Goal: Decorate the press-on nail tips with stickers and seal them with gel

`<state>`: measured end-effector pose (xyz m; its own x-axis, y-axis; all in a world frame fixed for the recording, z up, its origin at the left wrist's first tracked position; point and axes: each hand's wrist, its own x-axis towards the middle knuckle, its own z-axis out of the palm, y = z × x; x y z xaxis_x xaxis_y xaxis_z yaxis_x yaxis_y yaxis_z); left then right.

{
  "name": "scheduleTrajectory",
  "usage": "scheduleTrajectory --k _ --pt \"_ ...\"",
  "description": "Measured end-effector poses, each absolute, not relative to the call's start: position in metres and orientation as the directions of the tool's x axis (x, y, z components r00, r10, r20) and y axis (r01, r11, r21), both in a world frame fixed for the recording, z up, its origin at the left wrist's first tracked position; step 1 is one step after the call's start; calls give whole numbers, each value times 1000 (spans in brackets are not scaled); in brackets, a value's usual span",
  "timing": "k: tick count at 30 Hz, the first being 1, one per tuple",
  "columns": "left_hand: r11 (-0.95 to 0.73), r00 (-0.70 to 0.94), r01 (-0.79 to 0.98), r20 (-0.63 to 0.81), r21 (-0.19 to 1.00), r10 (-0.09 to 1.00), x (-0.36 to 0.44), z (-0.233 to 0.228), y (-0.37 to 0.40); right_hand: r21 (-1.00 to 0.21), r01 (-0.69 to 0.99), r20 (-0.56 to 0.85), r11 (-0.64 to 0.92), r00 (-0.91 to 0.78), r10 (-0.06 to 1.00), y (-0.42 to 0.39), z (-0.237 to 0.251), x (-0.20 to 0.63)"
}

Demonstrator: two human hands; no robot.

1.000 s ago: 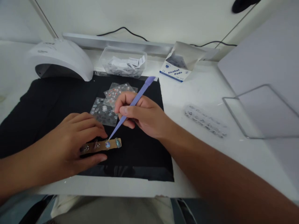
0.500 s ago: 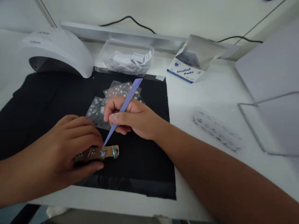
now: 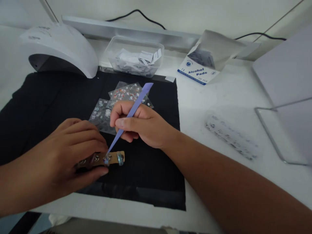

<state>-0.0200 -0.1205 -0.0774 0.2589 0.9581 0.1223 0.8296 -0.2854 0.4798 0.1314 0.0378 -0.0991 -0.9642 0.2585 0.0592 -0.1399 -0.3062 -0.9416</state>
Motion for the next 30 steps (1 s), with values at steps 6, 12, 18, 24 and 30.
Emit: scheduleTrajectory --k 6,12,18,24,30 --pt "-291 271 835 111 467 956 -21 -77 -120 -944 -131 55 -303 -967 247 38 -100 132" --pt "-291 268 833 118 471 956 -20 -76 -122 -937 -124 43 -327 -969 242 38 -100 131" --pt "-281 257 829 116 484 959 -20 -77 -122 -924 -147 67 -352 -971 230 38 -102 130" --pt "-283 256 828 124 485 959 -20 -78 -122 -917 -160 76 -365 -969 233 38 -103 130" --pt "-286 259 830 123 479 958 -20 -78 -122 -919 -153 70 -363 -970 232 37 -103 131"
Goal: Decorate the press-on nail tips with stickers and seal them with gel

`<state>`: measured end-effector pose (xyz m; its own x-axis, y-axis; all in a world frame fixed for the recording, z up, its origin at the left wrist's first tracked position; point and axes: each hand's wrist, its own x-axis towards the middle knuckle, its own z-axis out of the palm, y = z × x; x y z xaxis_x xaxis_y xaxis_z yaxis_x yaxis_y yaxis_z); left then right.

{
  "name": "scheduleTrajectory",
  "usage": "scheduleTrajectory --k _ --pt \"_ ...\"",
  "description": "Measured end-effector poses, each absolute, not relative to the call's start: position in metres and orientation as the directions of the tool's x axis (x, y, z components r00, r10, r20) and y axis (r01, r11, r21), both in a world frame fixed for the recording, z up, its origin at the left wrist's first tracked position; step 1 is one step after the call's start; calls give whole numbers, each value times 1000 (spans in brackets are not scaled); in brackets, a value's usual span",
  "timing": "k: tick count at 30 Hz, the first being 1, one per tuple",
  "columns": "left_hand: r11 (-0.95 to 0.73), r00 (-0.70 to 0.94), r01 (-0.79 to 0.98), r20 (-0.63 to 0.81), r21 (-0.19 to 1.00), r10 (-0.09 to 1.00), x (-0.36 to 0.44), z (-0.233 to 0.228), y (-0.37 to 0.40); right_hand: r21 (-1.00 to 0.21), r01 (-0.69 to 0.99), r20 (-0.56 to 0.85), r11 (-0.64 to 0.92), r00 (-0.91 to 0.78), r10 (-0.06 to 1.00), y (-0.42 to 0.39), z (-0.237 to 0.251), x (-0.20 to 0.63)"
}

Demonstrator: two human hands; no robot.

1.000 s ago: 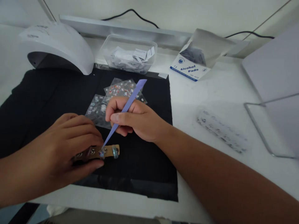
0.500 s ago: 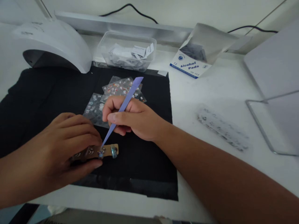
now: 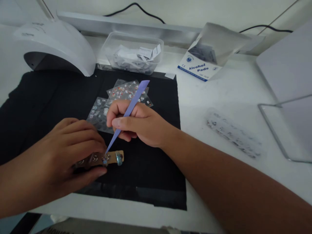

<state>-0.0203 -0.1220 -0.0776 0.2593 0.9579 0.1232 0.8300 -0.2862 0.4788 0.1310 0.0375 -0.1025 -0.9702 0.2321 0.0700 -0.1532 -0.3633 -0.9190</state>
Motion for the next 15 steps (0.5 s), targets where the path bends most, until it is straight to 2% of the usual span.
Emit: scheduleTrajectory --k 15 --pt "-281 257 835 117 472 959 -21 -77 -122 -921 -141 56 -363 -971 234 39 -103 130"
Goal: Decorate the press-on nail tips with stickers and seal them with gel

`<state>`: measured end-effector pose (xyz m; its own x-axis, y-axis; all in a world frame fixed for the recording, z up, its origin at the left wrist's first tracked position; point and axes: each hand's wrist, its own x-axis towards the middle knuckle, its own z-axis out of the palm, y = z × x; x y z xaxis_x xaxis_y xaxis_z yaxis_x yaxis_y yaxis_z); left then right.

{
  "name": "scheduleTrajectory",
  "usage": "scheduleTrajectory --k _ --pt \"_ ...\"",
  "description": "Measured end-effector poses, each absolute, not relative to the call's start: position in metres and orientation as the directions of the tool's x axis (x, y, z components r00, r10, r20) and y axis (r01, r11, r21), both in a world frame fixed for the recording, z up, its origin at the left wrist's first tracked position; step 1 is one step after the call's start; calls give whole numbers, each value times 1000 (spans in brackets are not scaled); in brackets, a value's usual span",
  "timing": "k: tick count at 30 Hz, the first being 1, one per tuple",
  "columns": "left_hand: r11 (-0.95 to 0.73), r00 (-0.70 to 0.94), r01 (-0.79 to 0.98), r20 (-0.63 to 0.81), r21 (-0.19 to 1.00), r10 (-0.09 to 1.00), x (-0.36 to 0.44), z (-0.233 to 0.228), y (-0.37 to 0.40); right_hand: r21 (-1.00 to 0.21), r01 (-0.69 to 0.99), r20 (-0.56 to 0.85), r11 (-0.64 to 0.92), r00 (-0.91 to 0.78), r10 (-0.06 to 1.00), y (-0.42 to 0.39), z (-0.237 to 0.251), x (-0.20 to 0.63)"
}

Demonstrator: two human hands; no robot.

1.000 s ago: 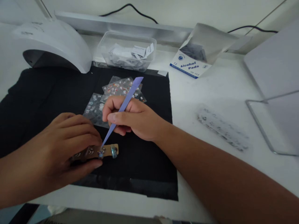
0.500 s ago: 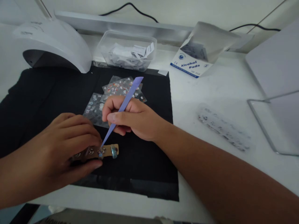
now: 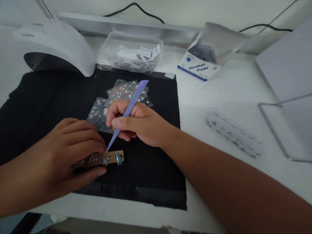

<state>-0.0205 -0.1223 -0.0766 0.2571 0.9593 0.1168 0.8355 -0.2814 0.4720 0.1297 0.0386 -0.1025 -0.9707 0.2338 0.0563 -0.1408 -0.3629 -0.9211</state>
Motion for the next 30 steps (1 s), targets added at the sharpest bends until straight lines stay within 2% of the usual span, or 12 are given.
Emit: scheduleTrajectory --k 30 --pt "-277 267 832 92 481 959 -20 -75 -123 -922 -149 64 -358 -969 238 38 -103 131"
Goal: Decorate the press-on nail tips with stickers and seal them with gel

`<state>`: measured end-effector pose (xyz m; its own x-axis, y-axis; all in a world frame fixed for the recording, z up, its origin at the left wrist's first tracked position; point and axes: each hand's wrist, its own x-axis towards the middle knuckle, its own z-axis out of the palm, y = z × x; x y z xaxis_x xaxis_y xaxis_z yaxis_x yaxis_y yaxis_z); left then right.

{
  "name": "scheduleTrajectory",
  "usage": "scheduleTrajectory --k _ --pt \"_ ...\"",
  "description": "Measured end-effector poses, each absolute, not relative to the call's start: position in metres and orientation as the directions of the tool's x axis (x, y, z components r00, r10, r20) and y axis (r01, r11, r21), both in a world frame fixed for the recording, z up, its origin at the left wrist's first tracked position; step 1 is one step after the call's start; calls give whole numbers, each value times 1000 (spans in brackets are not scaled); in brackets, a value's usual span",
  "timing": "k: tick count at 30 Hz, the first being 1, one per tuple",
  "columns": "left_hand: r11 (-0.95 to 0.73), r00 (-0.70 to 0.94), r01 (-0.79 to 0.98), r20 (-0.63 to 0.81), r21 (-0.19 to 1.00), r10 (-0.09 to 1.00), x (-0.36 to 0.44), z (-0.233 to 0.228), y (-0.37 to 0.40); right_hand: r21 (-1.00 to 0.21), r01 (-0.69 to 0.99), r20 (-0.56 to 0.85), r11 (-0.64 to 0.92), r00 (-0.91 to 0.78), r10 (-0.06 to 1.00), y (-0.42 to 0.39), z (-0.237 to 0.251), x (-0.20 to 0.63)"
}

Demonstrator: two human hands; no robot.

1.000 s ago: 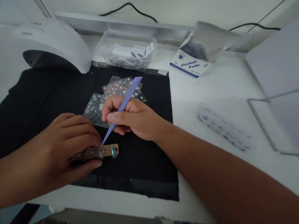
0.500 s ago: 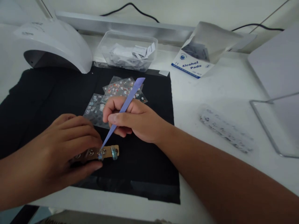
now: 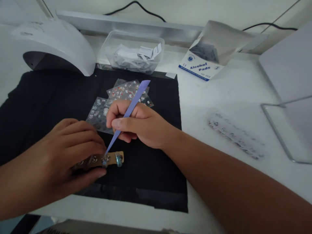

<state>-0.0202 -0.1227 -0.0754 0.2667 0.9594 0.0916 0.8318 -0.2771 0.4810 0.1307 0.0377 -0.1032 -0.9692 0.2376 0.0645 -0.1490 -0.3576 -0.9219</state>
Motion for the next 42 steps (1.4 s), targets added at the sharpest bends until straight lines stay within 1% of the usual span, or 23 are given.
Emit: scheduleTrajectory --k 12,23,33,42 --pt "-269 258 836 92 479 962 -20 -75 -122 -919 -155 73 -362 -970 230 38 -103 131" --pt "-289 272 836 105 466 957 -20 -76 -122 -915 -152 59 -373 -967 249 39 -103 131" --pt "-291 268 843 115 453 956 -20 -76 -123 -924 -151 70 -351 -970 233 38 -103 131" --pt "-289 272 836 106 466 956 -20 -76 -122 -924 -150 71 -352 -971 227 38 -103 131"
